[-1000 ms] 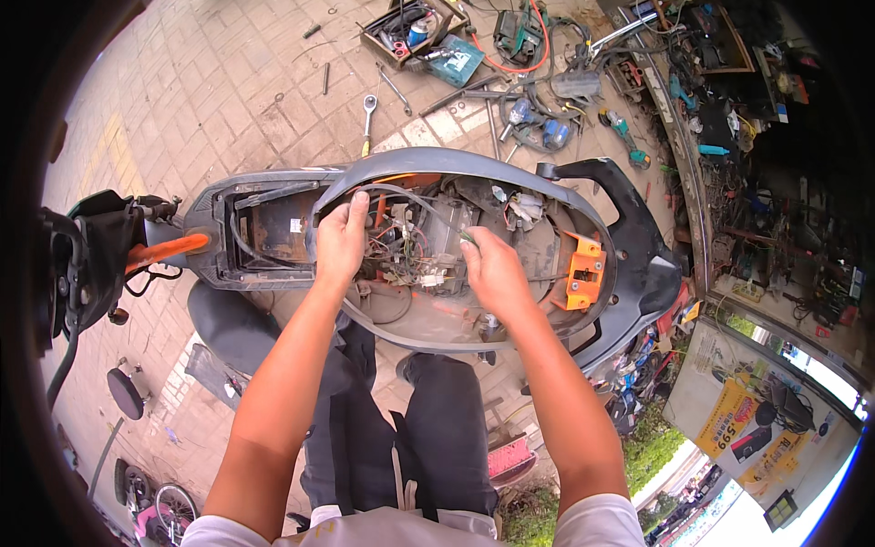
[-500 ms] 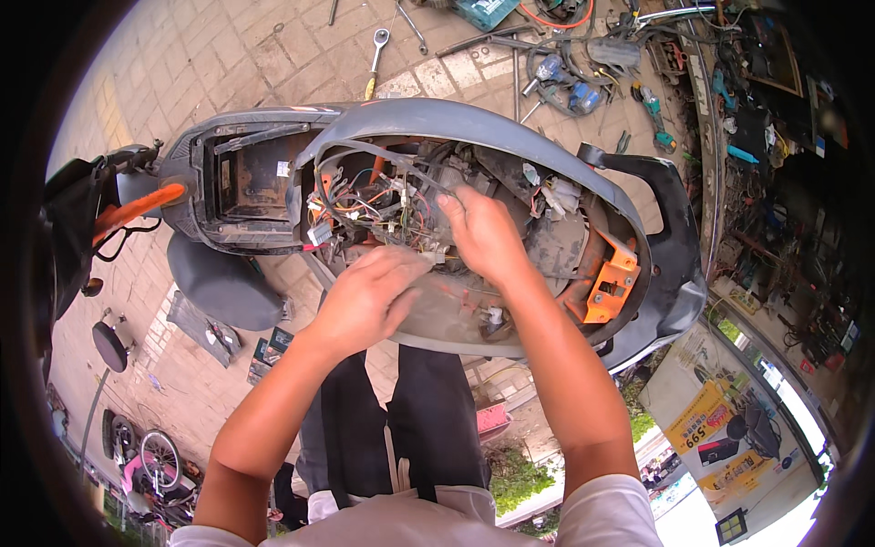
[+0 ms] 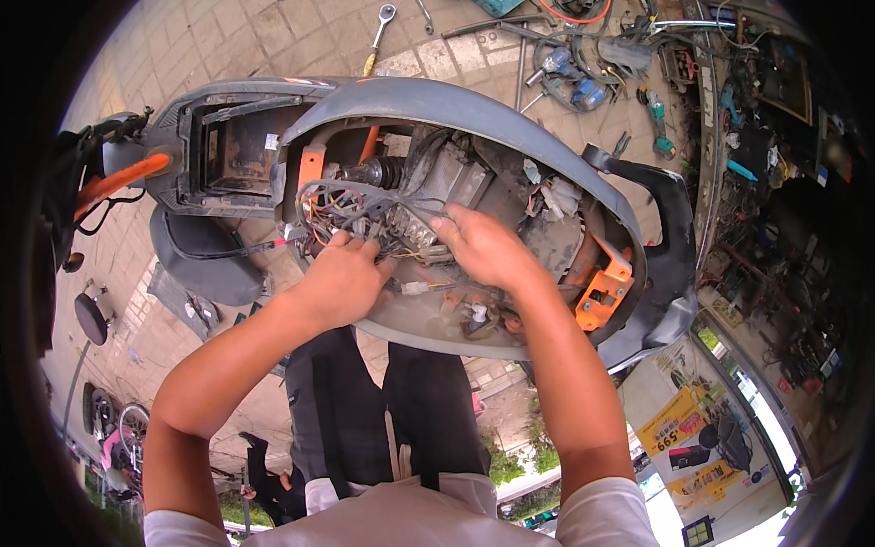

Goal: The person works on the internal wiring of an electric scooter, manipulating a bundle of wires and connectors within the open body compartment. They briefly move to the front wheel area to adjust a component before returning to the main wiring harness to continue organizing and connecting the cables.

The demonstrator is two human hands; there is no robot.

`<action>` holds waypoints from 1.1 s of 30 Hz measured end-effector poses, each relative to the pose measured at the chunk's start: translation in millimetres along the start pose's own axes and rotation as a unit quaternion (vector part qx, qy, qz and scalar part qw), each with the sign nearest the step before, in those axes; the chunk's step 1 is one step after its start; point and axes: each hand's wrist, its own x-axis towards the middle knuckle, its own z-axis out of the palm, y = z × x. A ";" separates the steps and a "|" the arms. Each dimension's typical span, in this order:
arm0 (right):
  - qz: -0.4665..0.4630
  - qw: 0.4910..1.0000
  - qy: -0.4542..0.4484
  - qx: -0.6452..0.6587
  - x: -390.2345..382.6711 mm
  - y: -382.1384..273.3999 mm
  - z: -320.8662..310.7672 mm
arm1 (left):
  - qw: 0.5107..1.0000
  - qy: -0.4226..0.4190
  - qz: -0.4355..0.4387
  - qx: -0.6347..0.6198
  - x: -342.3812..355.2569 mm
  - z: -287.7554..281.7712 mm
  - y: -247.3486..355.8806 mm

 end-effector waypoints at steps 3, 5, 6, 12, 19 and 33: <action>0.015 0.999 -0.028 -0.024 -5.7 1.8 4.4 | 0.995 -0.013 -0.055 -0.079 7.1 4.1 3.5; 0.026 0.999 -0.018 -0.025 -6.7 0.2 3.7 | 0.986 -0.029 -0.116 -0.113 21.0 5.3 0.5; 0.032 0.999 -0.011 -0.026 -6.9 -1.7 2.2 | 0.989 -0.035 -0.106 -0.092 24.1 6.9 -0.1; 0.039 0.995 0.034 -0.085 -3.6 -17.4 -4.5 | 0.994 0.049 -0.068 -0.071 17.9 29.8 11.6; -0.111 0.980 0.139 -0.091 11.2 -11.1 6.7 | 0.920 0.101 -0.281 -0.253 38.0 17.9 1.7; -0.004 0.985 0.168 -0.036 15.4 -13.6 5.3 | 0.906 -0.022 -0.343 -0.248 71.4 6.0 9.9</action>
